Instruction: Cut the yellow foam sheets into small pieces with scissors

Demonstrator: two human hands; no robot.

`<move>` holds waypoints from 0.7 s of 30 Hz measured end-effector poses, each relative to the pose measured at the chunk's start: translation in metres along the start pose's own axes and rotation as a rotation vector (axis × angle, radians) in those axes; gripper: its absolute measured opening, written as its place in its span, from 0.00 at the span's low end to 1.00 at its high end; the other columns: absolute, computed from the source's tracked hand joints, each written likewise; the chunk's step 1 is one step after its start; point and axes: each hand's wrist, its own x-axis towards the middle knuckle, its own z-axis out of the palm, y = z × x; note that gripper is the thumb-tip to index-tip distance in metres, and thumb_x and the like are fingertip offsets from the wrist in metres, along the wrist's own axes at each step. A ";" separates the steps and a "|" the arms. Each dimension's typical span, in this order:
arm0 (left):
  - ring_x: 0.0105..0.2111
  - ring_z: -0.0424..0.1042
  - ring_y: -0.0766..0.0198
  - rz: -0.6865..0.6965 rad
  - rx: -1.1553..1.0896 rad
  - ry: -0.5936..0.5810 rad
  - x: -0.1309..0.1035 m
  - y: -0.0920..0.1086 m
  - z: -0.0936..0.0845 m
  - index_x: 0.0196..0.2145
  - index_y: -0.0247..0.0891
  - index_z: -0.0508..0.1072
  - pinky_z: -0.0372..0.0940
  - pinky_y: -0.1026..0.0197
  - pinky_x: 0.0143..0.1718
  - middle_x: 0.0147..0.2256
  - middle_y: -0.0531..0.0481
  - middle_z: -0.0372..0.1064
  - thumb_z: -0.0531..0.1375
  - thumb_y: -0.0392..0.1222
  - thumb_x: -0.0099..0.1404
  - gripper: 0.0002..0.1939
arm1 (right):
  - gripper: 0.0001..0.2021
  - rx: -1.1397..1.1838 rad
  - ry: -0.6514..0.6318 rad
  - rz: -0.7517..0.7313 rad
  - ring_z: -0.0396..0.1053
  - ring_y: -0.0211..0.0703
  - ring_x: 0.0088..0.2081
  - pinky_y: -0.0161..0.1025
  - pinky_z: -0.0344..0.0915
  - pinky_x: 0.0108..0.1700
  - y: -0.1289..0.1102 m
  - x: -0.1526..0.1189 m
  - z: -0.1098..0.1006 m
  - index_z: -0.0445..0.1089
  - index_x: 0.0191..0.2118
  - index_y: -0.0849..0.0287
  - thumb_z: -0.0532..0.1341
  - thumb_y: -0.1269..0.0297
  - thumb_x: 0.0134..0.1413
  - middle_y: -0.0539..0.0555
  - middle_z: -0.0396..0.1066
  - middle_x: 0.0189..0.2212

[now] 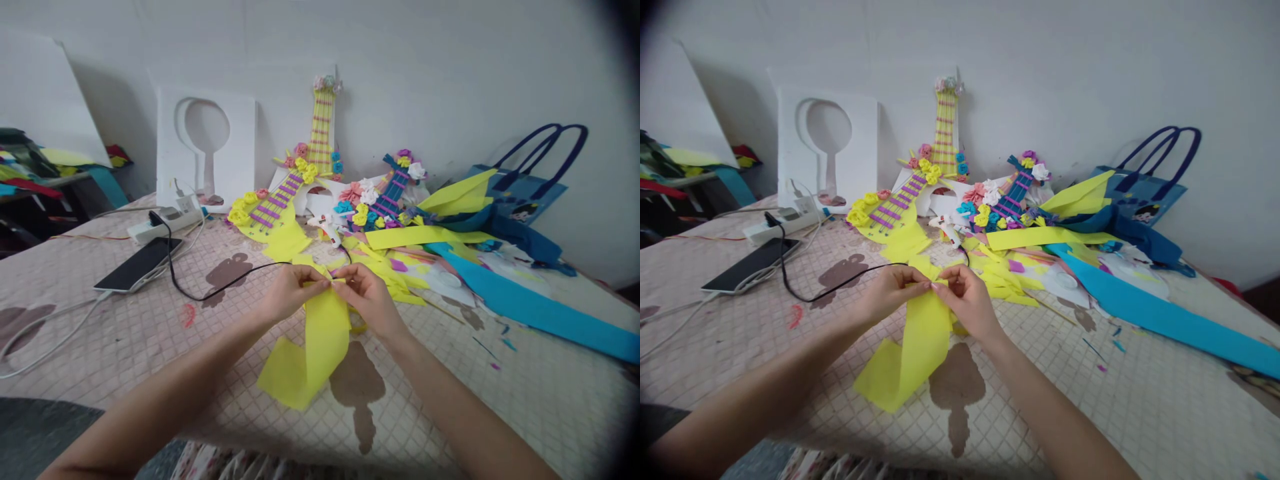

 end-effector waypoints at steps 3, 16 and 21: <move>0.24 0.66 0.68 -0.002 0.043 -0.002 -0.001 0.001 0.000 0.27 0.32 0.76 0.59 0.68 0.24 0.26 0.47 0.72 0.60 0.45 0.55 0.12 | 0.10 -0.071 -0.004 -0.031 0.57 0.34 0.23 0.31 0.54 0.23 0.000 0.000 -0.001 0.65 0.30 0.57 0.63 0.57 0.47 0.47 0.61 0.22; 0.24 0.69 0.66 -0.140 -0.114 -0.024 0.001 0.000 -0.004 0.28 0.32 0.76 0.61 0.67 0.23 0.26 0.46 0.73 0.63 0.50 0.51 0.16 | 0.11 0.074 -0.077 0.082 0.63 0.36 0.25 0.34 0.61 0.29 0.000 0.002 -0.003 0.67 0.31 0.57 0.62 0.54 0.48 0.48 0.65 0.24; 0.26 0.72 0.63 -0.320 -0.338 -0.058 0.002 0.005 -0.007 0.33 0.31 0.75 0.65 0.64 0.26 0.27 0.44 0.73 0.55 0.59 0.57 0.25 | 0.10 0.087 -0.007 0.087 0.63 0.36 0.27 0.34 0.62 0.31 0.003 0.002 -0.005 0.66 0.30 0.57 0.62 0.56 0.48 0.48 0.65 0.25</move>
